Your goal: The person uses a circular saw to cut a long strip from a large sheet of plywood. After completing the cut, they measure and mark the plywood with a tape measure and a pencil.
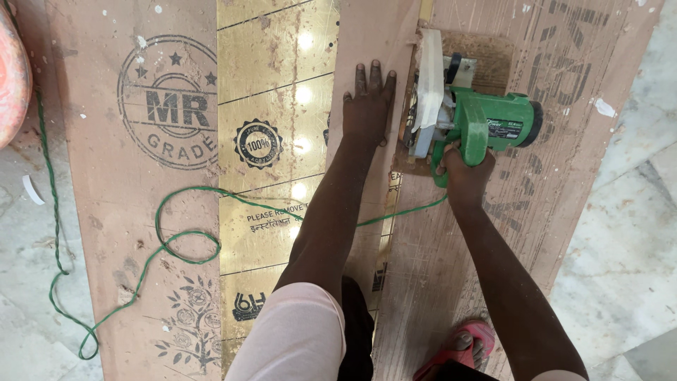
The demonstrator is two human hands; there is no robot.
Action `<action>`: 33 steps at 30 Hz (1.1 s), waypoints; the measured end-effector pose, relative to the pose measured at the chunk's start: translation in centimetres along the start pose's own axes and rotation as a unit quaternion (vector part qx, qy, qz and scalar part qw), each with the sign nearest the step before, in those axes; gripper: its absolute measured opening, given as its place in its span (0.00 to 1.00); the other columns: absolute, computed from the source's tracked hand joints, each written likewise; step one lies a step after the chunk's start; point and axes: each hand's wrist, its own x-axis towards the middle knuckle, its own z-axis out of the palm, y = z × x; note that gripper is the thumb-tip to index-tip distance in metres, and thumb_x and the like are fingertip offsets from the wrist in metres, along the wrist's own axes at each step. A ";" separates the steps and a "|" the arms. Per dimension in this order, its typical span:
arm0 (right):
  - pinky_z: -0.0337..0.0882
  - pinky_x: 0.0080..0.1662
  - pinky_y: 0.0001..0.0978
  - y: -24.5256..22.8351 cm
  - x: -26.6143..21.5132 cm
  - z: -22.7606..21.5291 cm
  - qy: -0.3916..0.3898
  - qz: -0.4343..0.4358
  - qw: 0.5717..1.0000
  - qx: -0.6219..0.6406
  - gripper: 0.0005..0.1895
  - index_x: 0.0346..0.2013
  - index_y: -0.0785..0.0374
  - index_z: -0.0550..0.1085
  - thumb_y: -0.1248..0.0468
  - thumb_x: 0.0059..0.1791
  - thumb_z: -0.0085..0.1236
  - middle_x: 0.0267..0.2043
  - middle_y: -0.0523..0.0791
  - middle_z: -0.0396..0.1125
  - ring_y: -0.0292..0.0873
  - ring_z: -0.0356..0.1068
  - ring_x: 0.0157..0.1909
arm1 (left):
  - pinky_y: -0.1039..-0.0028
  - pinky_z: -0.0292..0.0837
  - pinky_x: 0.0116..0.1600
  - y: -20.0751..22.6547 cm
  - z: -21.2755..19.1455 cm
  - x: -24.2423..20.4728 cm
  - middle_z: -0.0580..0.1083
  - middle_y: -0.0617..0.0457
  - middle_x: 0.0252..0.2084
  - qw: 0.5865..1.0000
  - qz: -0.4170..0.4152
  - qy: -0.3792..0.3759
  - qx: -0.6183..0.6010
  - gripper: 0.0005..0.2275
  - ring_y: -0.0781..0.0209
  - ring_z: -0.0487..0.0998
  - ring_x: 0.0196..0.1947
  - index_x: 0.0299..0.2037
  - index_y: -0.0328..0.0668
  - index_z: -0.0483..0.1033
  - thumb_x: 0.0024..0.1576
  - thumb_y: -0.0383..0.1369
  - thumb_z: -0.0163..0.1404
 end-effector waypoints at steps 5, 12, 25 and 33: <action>0.68 0.30 0.31 0.0 0.5 0.1 -0.005 -0.005 1.000 0.016 0.01 0.34 0.67 0.72 0.73 0.49 0.54 0.27 0.45 0.68 0.38 0.67 0.25 | 0.42 0.66 0.65 0.0 -0.1 -0.1 0.42 0.41 0.79 1.000 0.002 -0.012 0.007 0.63 0.36 0.41 0.78 0.76 0.54 0.44 0.29 0.39 0.76; 0.68 0.29 0.32 -0.3 1.2 0.3 0.000 -0.003 1.000 0.020 0.01 0.34 0.67 0.72 0.73 0.49 0.55 0.26 0.45 0.67 0.38 0.66 0.24 | 0.42 0.66 0.65 0.0 -0.1 0.0 0.41 0.41 0.79 1.000 0.004 -0.018 0.012 0.63 0.36 0.40 0.78 0.76 0.53 0.42 0.30 0.40 0.76; 0.69 0.29 0.34 -0.8 2.6 0.7 -0.002 -0.020 0.999 0.031 0.01 0.34 0.68 0.72 0.74 0.49 0.53 0.27 0.46 0.68 0.40 0.67 0.24 | 0.38 0.68 0.63 -0.1 0.7 0.1 0.43 0.39 0.79 1.000 0.016 0.012 0.006 0.62 0.33 0.42 0.78 0.76 0.51 0.45 0.29 0.40 0.76; 0.70 0.31 0.33 -0.7 3.3 0.6 -0.008 -0.028 1.000 0.003 0.00 0.36 0.69 0.72 0.73 0.51 0.54 0.31 0.51 0.72 0.40 0.69 0.25 | 0.39 0.68 0.62 -0.2 0.5 0.1 0.43 0.38 0.78 1.000 0.019 0.008 0.011 0.63 0.33 0.42 0.78 0.76 0.50 0.45 0.28 0.42 0.76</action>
